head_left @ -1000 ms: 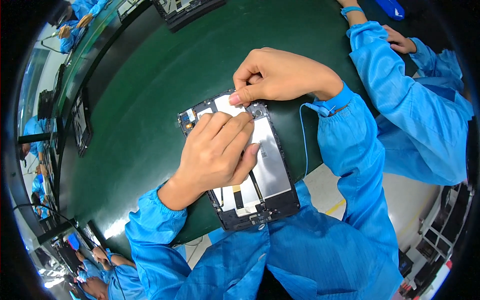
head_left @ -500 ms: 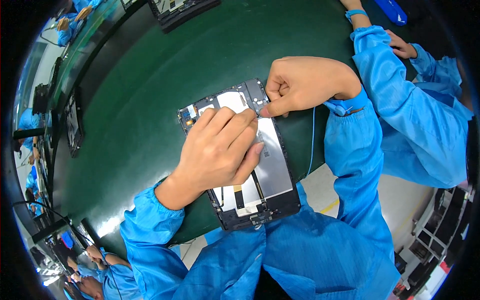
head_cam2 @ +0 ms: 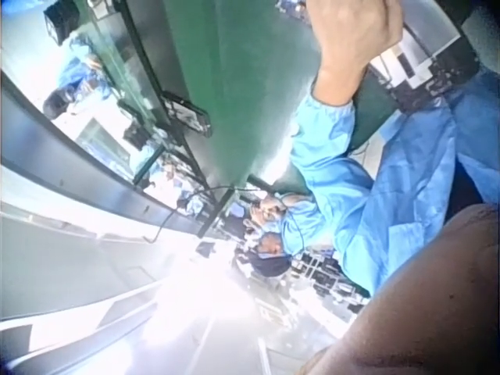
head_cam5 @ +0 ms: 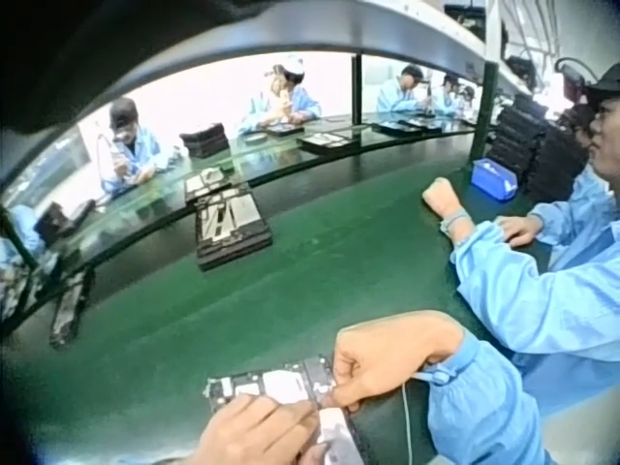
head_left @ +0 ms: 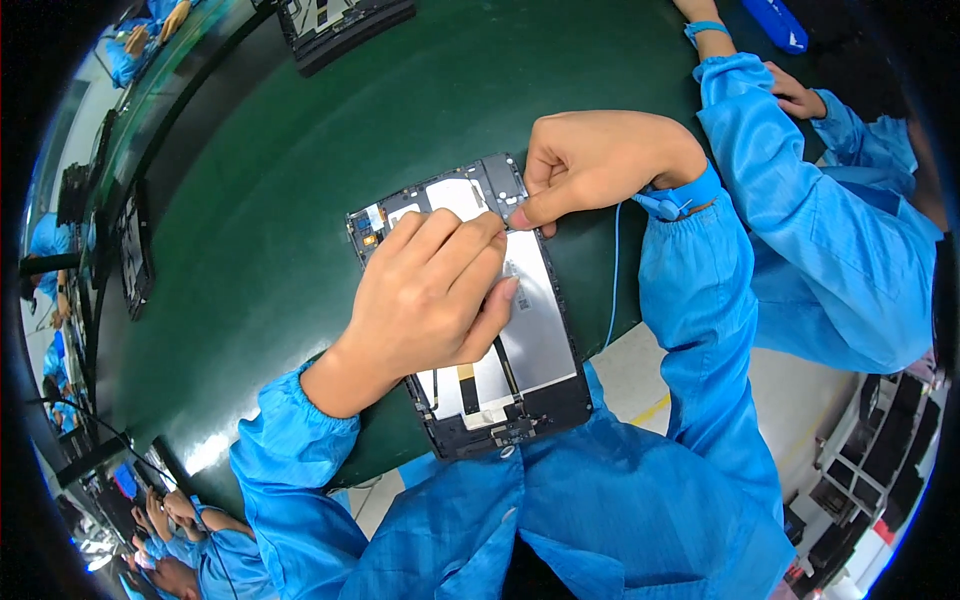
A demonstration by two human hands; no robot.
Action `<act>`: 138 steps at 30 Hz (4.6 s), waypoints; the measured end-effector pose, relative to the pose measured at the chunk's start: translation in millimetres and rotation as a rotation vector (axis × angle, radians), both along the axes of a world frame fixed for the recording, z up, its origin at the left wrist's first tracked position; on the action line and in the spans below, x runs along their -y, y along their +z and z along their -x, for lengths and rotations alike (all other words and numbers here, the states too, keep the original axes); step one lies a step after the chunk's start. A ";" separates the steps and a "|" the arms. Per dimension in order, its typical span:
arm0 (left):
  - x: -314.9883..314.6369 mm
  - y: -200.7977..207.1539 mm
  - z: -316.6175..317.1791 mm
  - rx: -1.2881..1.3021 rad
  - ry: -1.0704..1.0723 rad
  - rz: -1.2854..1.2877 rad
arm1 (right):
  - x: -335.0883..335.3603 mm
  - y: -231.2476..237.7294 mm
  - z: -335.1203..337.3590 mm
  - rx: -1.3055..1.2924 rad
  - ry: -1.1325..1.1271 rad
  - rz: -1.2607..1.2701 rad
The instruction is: The person connects internal ribbon cables and a battery within a tablet housing by hand, using tweezers to manipulate the components.
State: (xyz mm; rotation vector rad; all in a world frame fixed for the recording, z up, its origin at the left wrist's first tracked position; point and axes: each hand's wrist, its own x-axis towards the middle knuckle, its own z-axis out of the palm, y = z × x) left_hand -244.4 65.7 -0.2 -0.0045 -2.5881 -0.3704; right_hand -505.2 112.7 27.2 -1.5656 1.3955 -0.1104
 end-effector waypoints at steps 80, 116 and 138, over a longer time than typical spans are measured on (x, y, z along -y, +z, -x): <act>29.2 -7.0 -24.9 -0.301 0.038 -0.087 | 1.1 -0.4 -8.6 -0.052 -0.093 0.057; 61.9 -53.3 -84.3 -0.752 0.150 -0.290 | 16.4 -2.4 -147.4 0.123 0.102 0.562; 7.7 -11.6 -143.9 -0.200 -0.275 0.324 | 20.0 -6.6 -113.0 0.835 -0.060 0.041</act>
